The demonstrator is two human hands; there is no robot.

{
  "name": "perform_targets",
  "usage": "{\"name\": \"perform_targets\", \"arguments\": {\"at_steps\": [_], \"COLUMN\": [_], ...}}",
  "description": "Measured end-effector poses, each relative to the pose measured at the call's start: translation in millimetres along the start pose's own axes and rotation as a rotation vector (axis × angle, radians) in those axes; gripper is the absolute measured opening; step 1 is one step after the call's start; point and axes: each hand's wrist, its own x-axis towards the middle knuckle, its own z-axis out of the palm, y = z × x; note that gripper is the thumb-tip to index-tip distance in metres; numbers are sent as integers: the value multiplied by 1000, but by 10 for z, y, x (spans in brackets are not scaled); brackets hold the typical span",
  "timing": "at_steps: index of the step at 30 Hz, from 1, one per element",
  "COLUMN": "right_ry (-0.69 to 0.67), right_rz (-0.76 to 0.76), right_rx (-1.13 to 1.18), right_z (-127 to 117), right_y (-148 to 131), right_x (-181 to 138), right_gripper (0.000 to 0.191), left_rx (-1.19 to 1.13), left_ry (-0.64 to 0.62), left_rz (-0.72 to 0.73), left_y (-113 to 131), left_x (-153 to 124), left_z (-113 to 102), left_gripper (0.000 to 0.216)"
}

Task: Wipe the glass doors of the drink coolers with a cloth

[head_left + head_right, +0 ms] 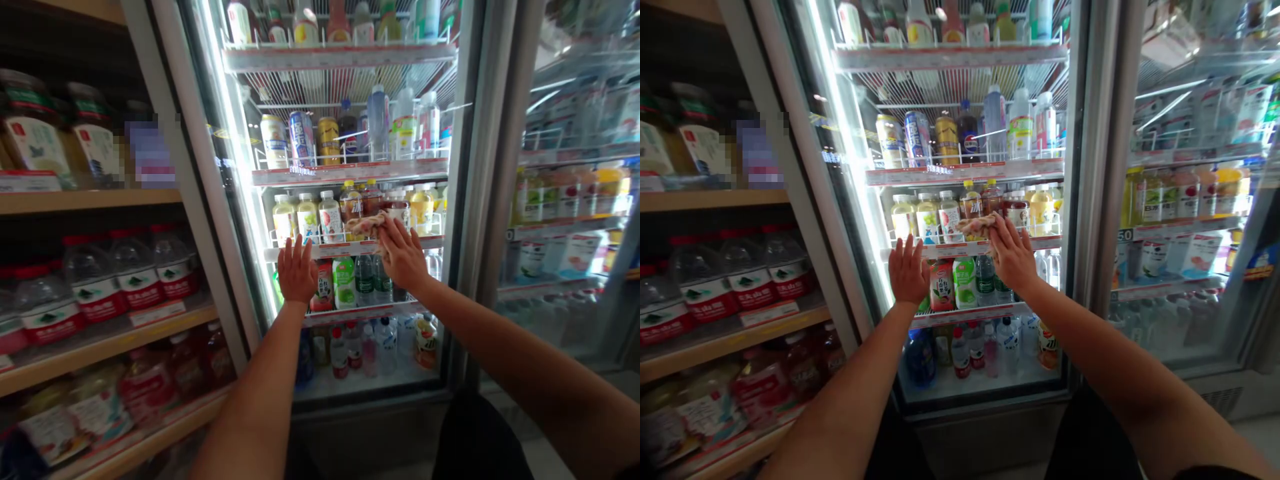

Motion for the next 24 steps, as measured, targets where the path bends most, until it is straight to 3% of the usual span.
{"name": "perform_targets", "arguments": {"at_steps": [24], "right_ry": [12], "right_rz": [47], "right_rx": [-1], "right_z": [-24], "right_y": [92], "right_x": [2], "right_gripper": [71], "left_rx": [15], "left_ry": [-4], "left_rz": [5], "left_y": [33], "left_x": [12], "left_z": [-16], "left_gripper": [52]}}
